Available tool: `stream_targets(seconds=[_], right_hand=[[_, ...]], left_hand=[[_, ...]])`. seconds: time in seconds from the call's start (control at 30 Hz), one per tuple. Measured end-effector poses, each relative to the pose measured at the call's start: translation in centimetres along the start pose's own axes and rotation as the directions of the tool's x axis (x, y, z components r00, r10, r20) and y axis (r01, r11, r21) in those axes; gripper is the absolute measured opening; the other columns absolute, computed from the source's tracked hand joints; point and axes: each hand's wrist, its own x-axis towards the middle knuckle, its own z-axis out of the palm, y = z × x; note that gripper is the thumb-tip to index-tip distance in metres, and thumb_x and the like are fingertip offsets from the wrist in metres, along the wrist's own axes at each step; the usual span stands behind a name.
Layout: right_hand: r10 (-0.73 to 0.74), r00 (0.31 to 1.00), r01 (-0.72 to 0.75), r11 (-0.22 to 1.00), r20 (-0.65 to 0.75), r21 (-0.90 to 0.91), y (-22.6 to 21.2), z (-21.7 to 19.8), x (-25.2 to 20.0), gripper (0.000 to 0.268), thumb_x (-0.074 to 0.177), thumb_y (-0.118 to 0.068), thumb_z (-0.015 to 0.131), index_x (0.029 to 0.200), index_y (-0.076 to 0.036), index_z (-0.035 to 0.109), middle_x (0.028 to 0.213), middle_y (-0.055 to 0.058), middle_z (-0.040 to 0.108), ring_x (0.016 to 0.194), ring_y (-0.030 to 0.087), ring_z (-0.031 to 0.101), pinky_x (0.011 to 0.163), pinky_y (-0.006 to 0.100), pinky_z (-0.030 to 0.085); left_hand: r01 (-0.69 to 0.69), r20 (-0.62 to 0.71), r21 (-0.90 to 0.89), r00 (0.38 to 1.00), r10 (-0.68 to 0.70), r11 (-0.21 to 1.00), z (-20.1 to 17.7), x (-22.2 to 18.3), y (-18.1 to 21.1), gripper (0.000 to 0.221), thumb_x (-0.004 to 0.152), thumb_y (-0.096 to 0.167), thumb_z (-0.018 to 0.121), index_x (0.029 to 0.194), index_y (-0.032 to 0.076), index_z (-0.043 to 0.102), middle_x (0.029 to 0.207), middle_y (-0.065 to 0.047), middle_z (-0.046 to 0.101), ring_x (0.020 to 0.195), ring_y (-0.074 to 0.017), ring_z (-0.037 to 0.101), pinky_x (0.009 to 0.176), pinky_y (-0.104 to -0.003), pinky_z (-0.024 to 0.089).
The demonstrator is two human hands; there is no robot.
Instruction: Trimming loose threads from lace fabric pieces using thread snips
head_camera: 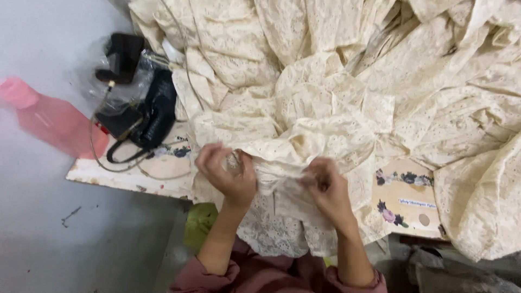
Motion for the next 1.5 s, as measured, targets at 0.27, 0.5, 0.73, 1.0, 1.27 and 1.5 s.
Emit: stream_targets(seconds=[0.27,0.5,0.73,1.0,1.27,1.5], right_hand=[[-0.050,0.955,0.198,0.843,-0.293,0.500,-2.3,-3.3,3.1,0.023,0.072,0.005,0.062,0.079,-0.013,0.048,0.074,-0.001,0.050,0.070,0.008,0.049,0.070,0.019,0.042],[-0.016,0.969,0.150,0.831,-0.245,0.536,-2.3,-3.2,3.6,0.017,0.077,0.001,0.061,0.084,-0.013,0.055,0.082,-0.003,0.055,0.078,0.008,0.051,0.072,0.020,0.045],[-0.388,0.756,0.480,0.876,-0.527,0.044,-0.2,-3.8,2.0,0.024,0.078,0.015,0.046,0.090,-0.006,0.045,0.083,0.008,0.049,0.077,0.016,0.049,0.066,0.023,0.050],[-0.393,0.892,0.437,0.876,-0.225,0.204,-1.9,-3.8,-0.3,0.020,0.067,0.010,0.063,0.084,0.000,0.058,0.074,0.009,0.062,0.061,0.014,0.060,0.053,0.019,0.051],[-0.086,0.904,-0.081,0.927,0.418,0.365,-2.2,-7.0,-0.6,0.010,0.074,-0.014,0.064,0.075,-0.005,0.069,0.050,-0.002,0.054,0.036,0.004,0.029,0.033,0.018,0.021],[0.035,0.943,-0.085,0.987,0.331,0.137,-1.3,-8.8,-1.8,0.016,0.070,-0.015,0.066,0.057,-0.005,0.060,0.046,-0.002,0.041,0.038,0.005,0.025,0.037,0.022,0.020]], left_hand=[[0.360,0.680,-0.138,0.711,-0.176,0.923,-2.6,-1.7,7.4,0.039,0.084,0.038,0.035,0.101,0.006,0.050,0.094,-0.009,0.058,0.085,-0.0195,0.055,0.071,-0.032,0.046],[0.885,0.865,-0.152,0.335,-0.374,0.441,-1.2,-0.4,7.8,0.021,0.079,0.008,0.058,0.080,0.012,0.038,0.073,0.000,0.041,0.068,-0.0121,0.048,0.067,-0.024,0.049],[0.885,0.878,-0.398,0.444,-0.180,0.242,-2.0,3.5,10.3,0.009,0.084,0.007,0.056,0.092,0.002,0.058,0.057,-0.004,0.057,0.045,-0.0122,0.056,0.051,-0.024,0.051],[0.159,0.703,-0.369,0.692,0.163,0.916,-1.6,4.2,10.6,0.038,0.080,0.000,0.058,0.116,0.010,0.049,0.101,-0.008,0.051,0.089,-0.0174,0.050,0.074,-0.025,0.047],[0.734,0.729,-0.354,0.605,-0.320,0.580,-2.4,6.6,9.7,0.024,0.089,0.021,0.043,0.067,0.011,0.044,0.046,0.005,0.036,0.029,-0.0048,0.043,0.024,-0.012,0.028],[0.704,0.577,-0.362,0.684,-0.446,0.611,-3.1,9.1,8.4,0.026,0.092,0.016,0.042,0.066,0.012,0.044,0.047,0.008,0.037,0.029,-0.0016,0.035,0.023,-0.010,0.024]])
